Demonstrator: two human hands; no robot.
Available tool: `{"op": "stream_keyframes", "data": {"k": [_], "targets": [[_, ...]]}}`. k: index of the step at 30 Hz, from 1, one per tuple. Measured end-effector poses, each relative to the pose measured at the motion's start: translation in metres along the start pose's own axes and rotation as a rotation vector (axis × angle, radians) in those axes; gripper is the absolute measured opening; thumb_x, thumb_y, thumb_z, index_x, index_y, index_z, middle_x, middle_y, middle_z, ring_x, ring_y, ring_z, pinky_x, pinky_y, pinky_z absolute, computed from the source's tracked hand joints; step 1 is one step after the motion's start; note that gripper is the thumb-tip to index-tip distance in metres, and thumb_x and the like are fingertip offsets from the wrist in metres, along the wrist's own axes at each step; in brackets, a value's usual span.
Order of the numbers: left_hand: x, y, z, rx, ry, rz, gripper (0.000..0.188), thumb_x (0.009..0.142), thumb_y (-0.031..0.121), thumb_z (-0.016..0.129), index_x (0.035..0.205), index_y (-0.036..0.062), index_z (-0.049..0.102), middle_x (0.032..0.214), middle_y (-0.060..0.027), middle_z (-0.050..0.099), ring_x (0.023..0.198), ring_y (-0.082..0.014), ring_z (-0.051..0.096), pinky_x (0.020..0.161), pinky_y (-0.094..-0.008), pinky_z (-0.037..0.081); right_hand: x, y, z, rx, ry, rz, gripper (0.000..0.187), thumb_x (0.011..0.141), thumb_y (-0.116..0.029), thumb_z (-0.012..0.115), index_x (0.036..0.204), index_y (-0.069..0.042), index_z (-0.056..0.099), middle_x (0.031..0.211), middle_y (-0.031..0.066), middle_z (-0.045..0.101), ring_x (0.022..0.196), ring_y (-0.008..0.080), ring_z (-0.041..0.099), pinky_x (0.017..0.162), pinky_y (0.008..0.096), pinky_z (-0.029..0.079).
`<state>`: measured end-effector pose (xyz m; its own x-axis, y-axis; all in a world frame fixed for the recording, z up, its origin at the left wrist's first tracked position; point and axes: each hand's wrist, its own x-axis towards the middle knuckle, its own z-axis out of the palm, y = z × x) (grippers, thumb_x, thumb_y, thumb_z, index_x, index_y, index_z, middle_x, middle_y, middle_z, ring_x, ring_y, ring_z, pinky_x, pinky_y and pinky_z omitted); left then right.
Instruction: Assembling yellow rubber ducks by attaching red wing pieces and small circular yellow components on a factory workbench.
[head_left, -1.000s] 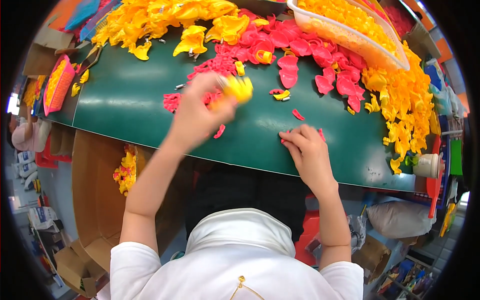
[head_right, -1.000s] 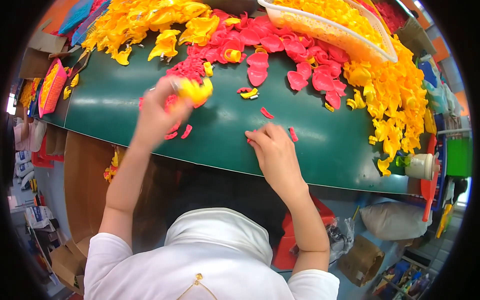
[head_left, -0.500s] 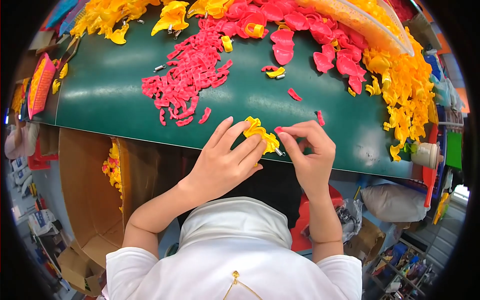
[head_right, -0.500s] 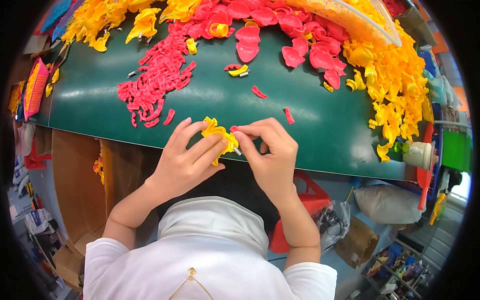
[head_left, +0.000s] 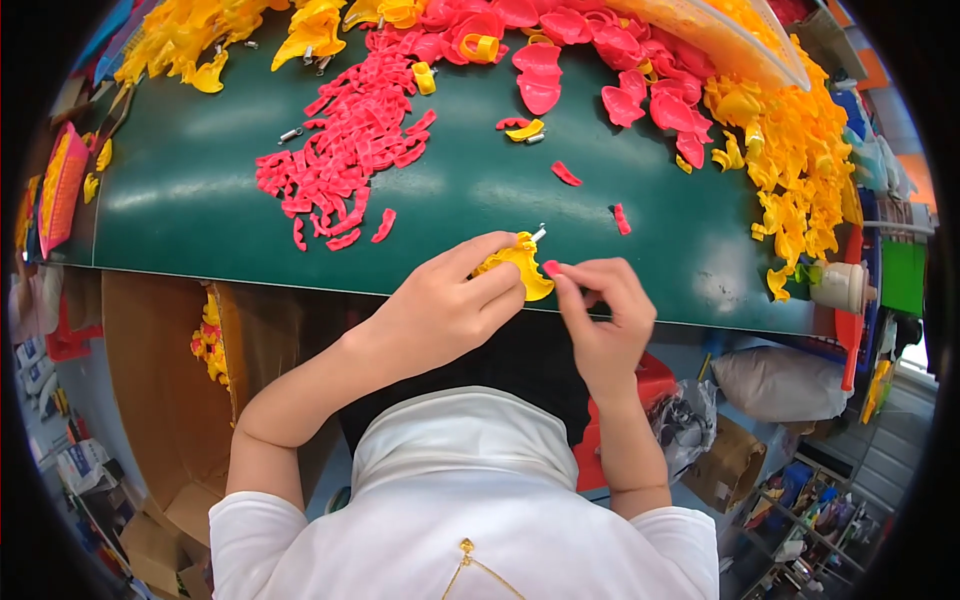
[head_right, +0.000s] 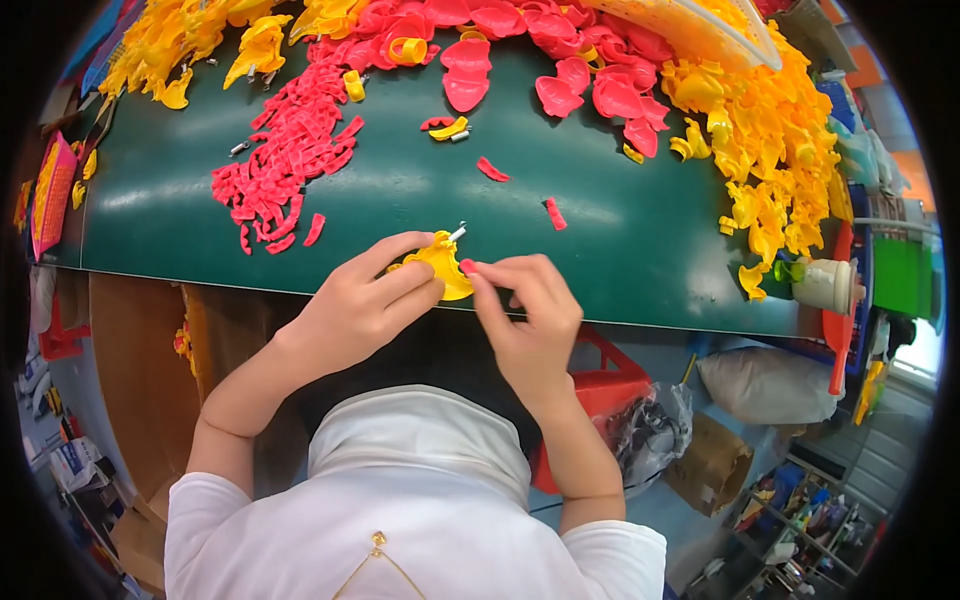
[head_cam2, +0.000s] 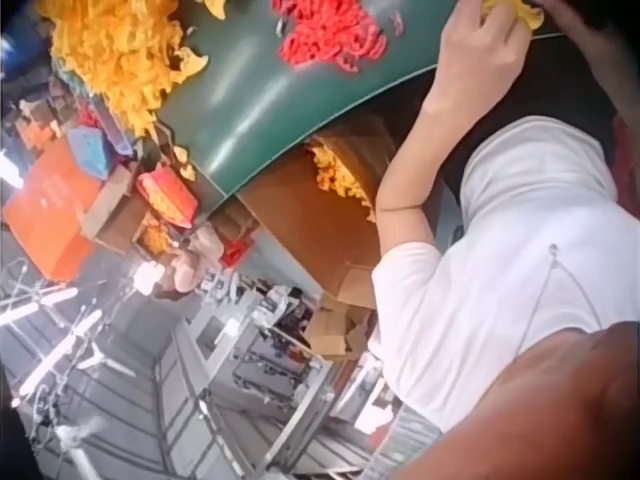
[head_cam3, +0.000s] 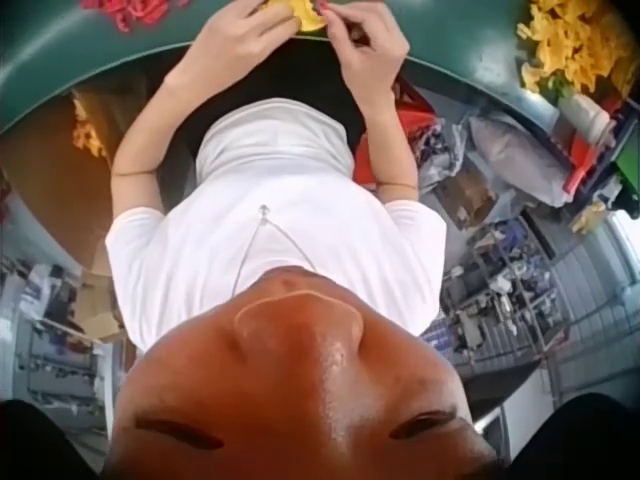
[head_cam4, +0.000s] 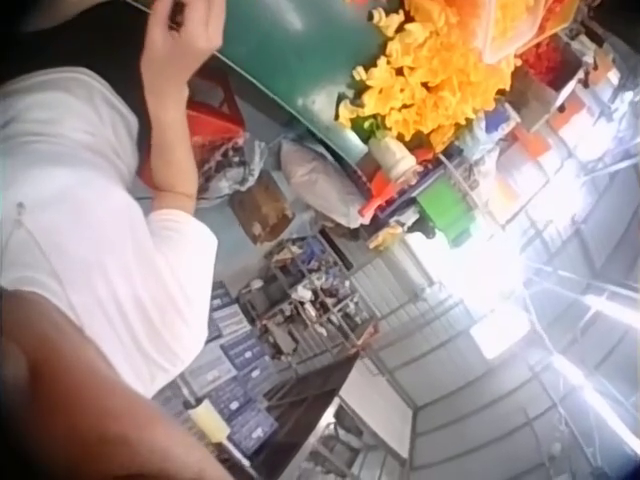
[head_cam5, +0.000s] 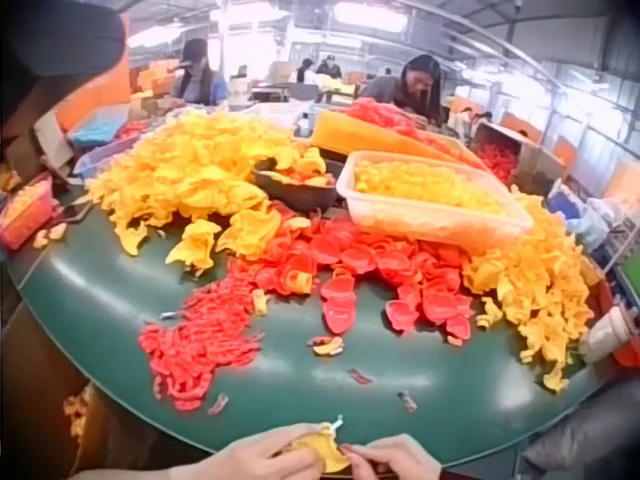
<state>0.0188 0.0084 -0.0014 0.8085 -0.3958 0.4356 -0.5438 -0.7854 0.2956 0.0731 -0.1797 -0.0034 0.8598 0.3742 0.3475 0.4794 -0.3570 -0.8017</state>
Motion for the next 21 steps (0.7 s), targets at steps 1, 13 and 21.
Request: {"op": "stream_keyframes", "data": {"k": [1,13,21], "targets": [[0.000,0.001,0.001,-0.004,-0.002,0.003,0.019,0.070,0.001,0.068,0.088,0.0006,0.064,0.095,-0.0069,0.058,0.108,-0.0288,0.059,0.081,-0.0329,0.056,0.001,0.003,0.005,-0.061,0.003,-0.088,0.011,0.076,0.004,0.071,0.086,0.000,0.069,0.078,0.0072,0.064,0.064,0.0128,0.056,0.055,0.0231,0.043],[-0.002,0.003,0.004,0.003,0.021,-0.025,0.020,0.072,0.002,0.068,0.091,0.0002,0.066,0.100,-0.0056,0.062,0.112,-0.0278,0.058,0.079,-0.0319,0.056,0.002,-0.010,0.010,-0.357,-0.042,-0.196,0.010,0.076,0.004,0.072,0.082,0.002,0.064,0.071,0.0087,0.056,0.061,0.0220,0.055,0.053,0.0301,0.043],[0.001,0.007,0.002,0.011,0.000,-0.058,0.019,0.073,0.002,0.067,0.091,0.0004,0.065,0.098,-0.0056,0.061,0.111,-0.0283,0.057,0.074,-0.0311,0.056,0.009,-0.003,0.005,-0.273,-0.164,-0.135,0.014,0.077,0.003,0.070,0.090,0.001,0.067,0.077,0.0086,0.058,0.068,0.0214,0.056,0.059,0.0309,0.044]]}}
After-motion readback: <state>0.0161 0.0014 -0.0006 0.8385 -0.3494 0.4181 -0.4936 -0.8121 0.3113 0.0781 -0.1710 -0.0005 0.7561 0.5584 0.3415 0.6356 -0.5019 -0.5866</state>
